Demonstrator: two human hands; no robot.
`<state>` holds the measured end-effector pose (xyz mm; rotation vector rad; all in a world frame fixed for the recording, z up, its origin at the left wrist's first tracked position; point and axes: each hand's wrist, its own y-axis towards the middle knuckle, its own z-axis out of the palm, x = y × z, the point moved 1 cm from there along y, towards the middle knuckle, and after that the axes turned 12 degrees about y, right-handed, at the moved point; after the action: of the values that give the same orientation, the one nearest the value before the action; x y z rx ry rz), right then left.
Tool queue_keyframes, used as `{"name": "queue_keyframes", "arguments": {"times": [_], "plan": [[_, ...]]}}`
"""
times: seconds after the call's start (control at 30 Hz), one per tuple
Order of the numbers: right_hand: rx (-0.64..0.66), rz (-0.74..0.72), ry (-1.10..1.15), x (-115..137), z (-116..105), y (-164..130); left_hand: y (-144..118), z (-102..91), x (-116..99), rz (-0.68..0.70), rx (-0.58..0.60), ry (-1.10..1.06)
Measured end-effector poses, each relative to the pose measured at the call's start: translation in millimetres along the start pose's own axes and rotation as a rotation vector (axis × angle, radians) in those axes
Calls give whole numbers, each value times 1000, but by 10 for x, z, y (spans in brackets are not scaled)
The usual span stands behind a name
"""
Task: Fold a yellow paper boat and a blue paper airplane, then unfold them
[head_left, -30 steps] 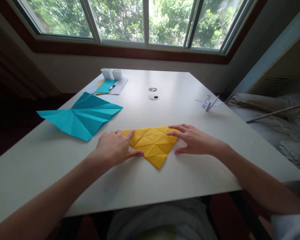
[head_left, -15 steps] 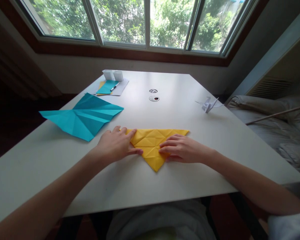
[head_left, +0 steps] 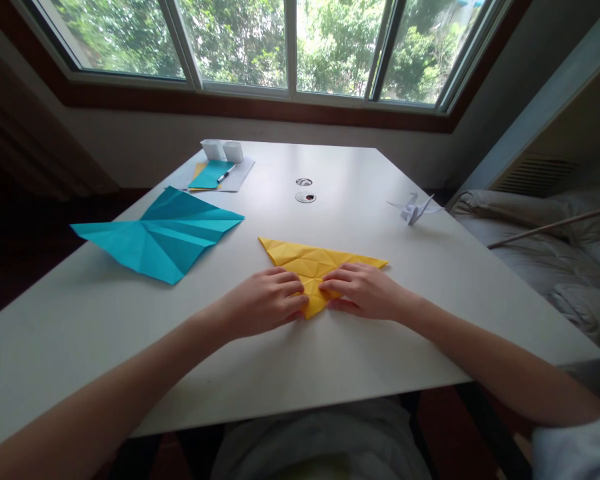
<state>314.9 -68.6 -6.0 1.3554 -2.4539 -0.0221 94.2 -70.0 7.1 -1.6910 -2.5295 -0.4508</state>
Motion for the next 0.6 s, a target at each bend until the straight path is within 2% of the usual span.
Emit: {"name": "queue_keyframes", "arguments": {"times": [0.1, 0.27, 0.47, 0.6], "plan": [[-17, -7, 13, -2, -8, -3, -7, 19, -10, 14, -91, 24], [-86, -84, -10, 32, -1, 3, 0, 52, -31, 37, -146, 59], [-250, -133, -46, 87, 0, 10, -6, 42, -54, -26, -280, 76], [-271, -115, -28, 102, -10, 11, -11, 25, -55, -61, -336, 156]]}}
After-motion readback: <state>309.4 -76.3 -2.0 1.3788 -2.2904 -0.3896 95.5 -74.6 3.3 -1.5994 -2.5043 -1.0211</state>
